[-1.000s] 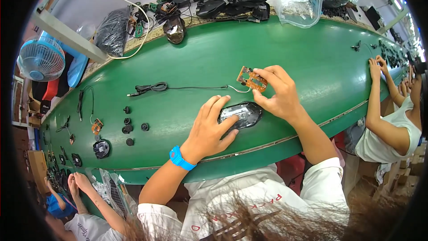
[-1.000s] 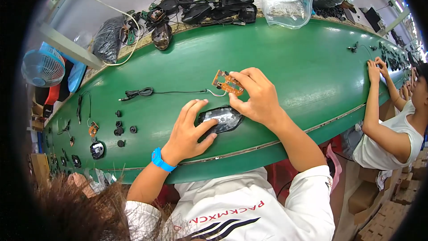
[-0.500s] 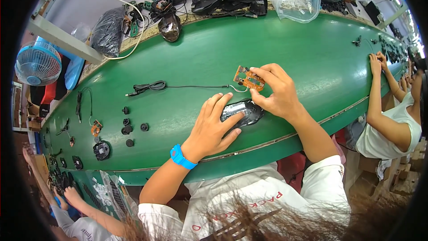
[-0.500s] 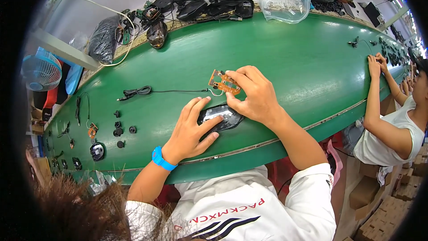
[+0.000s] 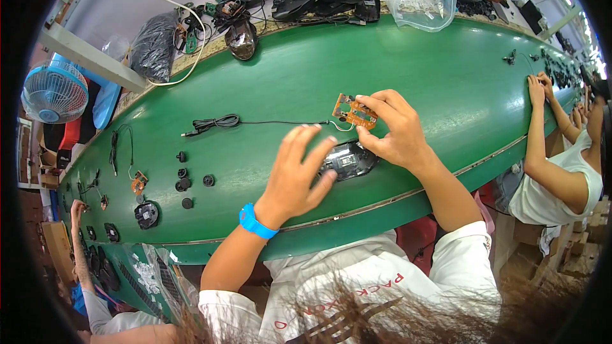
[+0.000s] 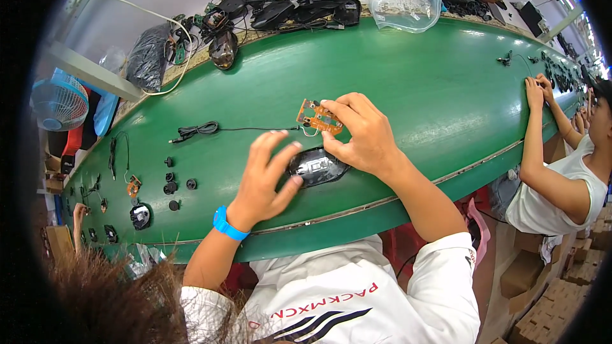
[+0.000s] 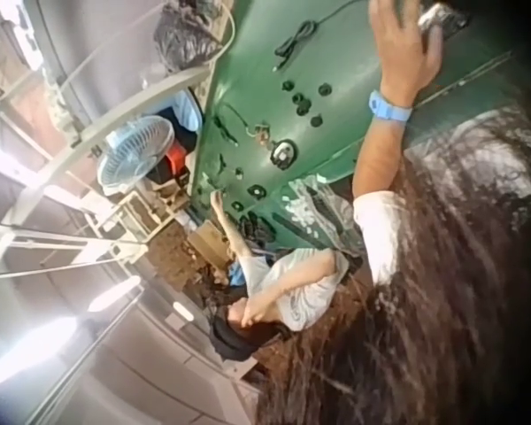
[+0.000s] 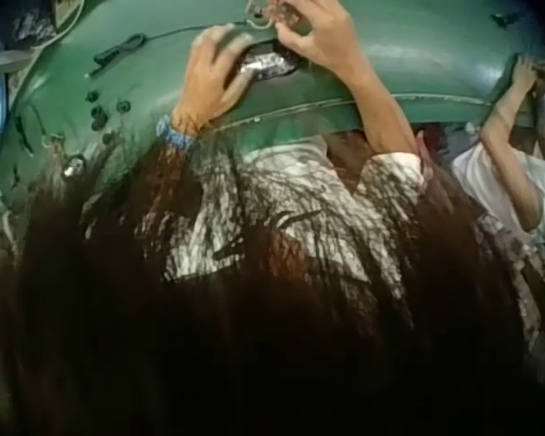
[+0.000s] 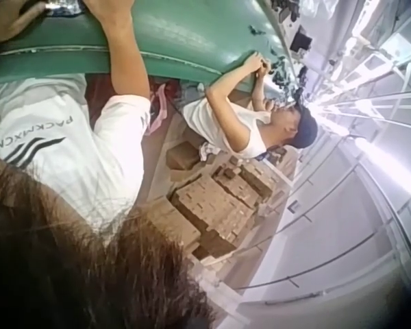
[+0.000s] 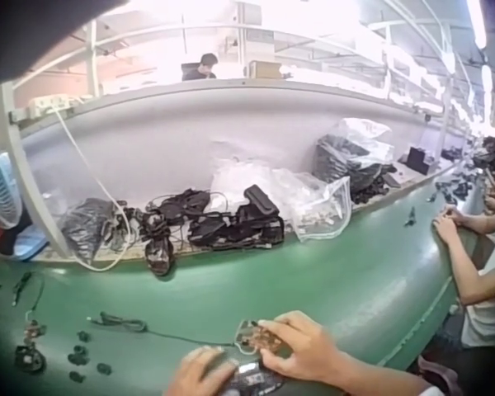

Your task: Assembling internal components and outer shells of computer mice on a production line.

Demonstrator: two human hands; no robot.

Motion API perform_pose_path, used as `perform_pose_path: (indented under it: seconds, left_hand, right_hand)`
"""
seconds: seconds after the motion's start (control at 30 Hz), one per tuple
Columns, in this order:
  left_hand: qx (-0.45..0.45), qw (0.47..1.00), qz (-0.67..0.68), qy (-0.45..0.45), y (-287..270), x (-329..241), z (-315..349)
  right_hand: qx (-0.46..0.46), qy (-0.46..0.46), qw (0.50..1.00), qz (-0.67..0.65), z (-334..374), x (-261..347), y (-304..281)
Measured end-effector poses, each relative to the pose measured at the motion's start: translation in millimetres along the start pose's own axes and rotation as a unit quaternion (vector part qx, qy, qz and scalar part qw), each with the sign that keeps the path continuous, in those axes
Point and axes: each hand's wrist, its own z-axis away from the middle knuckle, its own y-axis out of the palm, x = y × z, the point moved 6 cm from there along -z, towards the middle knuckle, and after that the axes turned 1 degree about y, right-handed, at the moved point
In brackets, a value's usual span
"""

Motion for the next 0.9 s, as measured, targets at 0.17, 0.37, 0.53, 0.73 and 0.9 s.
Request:
perform_pose_path:
  seconds: [0.17,0.37,0.53,0.73,0.9]
  left_hand:
    - [-0.032,0.999,-0.032,-0.008,-4,27,-20]
    - [0.002,0.999,0.039,0.015,-3,31,-21]
    - [-0.019,0.987,0.153,-0.042,-18,26,-4]
    - [-0.014,0.994,0.097,-0.04,-17,18,8]
    - [-0.022,0.997,0.071,-0.006,-2,14,10]
  right_hand:
    - [0.009,-0.011,0.999,-0.051,-1,12,-2]
    - [-0.019,-0.027,0.998,-0.046,-2,21,-16]
    - [-0.008,-0.024,0.999,-0.027,7,23,-17]
    - [0.009,-0.042,0.999,0.013,22,38,-17]
    - [0.008,-0.038,0.998,0.044,40,45,-19]
